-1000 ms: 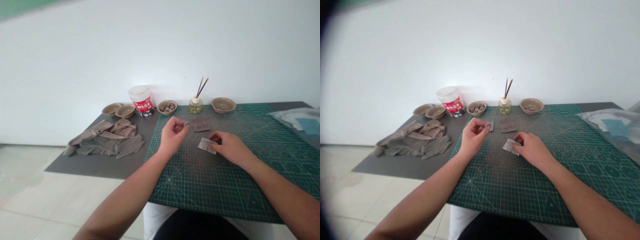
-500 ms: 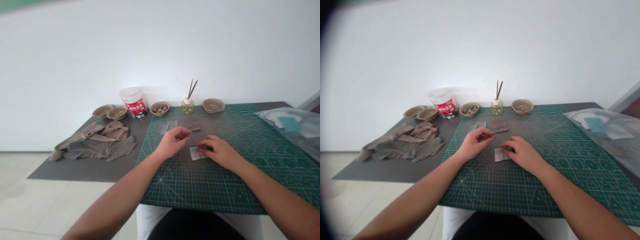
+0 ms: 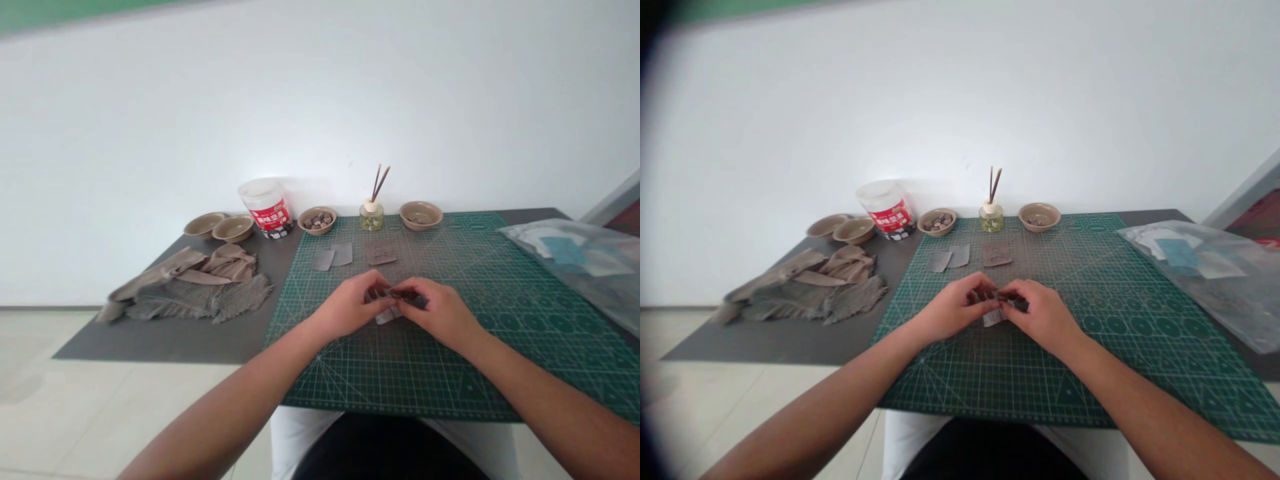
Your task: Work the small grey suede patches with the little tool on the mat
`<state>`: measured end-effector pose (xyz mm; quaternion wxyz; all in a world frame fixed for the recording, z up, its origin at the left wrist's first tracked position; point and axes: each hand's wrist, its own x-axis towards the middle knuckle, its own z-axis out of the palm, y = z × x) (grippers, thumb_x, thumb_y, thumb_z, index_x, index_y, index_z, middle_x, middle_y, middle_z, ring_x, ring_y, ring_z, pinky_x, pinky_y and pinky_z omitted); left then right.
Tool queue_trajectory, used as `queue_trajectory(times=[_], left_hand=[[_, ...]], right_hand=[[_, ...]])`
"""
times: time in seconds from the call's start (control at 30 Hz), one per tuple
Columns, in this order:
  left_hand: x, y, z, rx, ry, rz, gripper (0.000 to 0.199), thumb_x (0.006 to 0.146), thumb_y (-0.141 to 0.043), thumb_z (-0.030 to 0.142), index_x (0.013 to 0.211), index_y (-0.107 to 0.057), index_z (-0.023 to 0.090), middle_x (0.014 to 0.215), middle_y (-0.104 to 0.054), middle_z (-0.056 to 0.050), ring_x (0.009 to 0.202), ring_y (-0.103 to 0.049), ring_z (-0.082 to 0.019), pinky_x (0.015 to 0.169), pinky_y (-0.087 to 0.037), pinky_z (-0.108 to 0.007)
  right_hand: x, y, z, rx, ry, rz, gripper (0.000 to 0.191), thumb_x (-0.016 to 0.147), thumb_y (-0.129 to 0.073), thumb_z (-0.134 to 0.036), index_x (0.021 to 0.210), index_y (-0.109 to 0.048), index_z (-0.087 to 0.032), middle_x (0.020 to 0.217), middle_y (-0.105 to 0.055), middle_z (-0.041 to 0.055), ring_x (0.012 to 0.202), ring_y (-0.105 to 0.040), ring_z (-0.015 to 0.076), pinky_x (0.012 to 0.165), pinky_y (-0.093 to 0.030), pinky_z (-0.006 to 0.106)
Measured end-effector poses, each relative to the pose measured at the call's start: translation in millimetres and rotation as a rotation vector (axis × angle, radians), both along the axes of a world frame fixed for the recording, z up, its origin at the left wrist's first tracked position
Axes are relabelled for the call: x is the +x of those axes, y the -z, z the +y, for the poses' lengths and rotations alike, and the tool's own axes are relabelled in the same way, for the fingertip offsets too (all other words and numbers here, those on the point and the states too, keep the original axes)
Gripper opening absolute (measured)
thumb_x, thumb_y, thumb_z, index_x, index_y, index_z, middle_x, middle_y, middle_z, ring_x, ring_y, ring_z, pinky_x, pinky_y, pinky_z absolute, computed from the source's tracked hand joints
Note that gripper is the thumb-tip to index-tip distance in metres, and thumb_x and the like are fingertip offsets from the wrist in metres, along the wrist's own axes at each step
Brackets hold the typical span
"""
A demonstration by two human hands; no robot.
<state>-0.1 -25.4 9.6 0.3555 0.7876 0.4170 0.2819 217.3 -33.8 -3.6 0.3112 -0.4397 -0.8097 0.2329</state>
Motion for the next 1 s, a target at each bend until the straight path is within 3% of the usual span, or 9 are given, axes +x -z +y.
queue_trajectory(times=[0.1,0.23,0.37,0.9,1.0], left_hand=[[2,-1.9,-11,0.189,0.085,0.296,0.02,0.087,-0.069,0.029,0.105,-0.065,0.021,0.102,-0.064,-0.005,0.101,-0.06,-0.023,0.088,-0.048,-0.037],[1,3.9,-17,0.27,0.049,0.484,0.025,0.089,-0.068,0.033,0.111,-0.063,0.022,0.11,-0.061,-0.007,0.107,-0.056,-0.026,0.093,-0.047,-0.04],[-4,7.7,-16,0.299,0.007,0.514,0.026,0.094,-0.062,0.042,0.112,-0.064,0.025,0.112,-0.059,-0.007,0.11,-0.053,-0.027,0.094,-0.045,-0.041],[-10,10.8,-9,0.19,-0.03,0.522,0.028,0.089,-0.067,0.048,0.108,-0.065,0.028,0.108,-0.064,-0.004,0.109,-0.055,-0.029,0.087,-0.038,-0.042],[-12,9.5,-9,0.185,-0.009,0.51,0.027,0.092,-0.062,0.05,0.105,-0.065,0.026,0.108,-0.065,-0.004,0.109,-0.056,-0.028,0.086,-0.038,-0.041]], right_hand=[[7,6.3,-4,0.071,-0.068,-0.111,0.014,0.091,-0.065,-0.026,0.104,-0.072,-0.025,0.1,-0.076,0.0043,0.093,-0.069,0.0235,0.083,-0.057,0.041],[8,11.2,-6,0.18,-0.145,-0.153,0.013,0.091,-0.066,-0.022,0.101,-0.072,-0.025,0.103,-0.077,0.0041,0.098,-0.067,0.0246,0.089,-0.057,0.045],[4,9.8,-7,0.231,-0.137,-0.166,0.01,0.091,-0.066,-0.02,0.096,-0.072,-0.025,0.104,-0.076,0.0049,0.098,-0.068,0.0241,0.089,-0.057,0.044],[2,10.8,-5,0.202,-0.205,-0.233,0.008,0.093,-0.064,-0.019,0.088,-0.07,-0.023,0.102,-0.074,0.0045,0.097,-0.066,0.0226,0.089,-0.057,0.042],[3,13.9,-2,0.221,-0.166,-0.233,0.008,0.093,-0.064,-0.019,0.087,-0.069,-0.022,0.102,-0.074,0.0052,0.096,-0.066,0.0227,0.087,-0.057,0.041]])
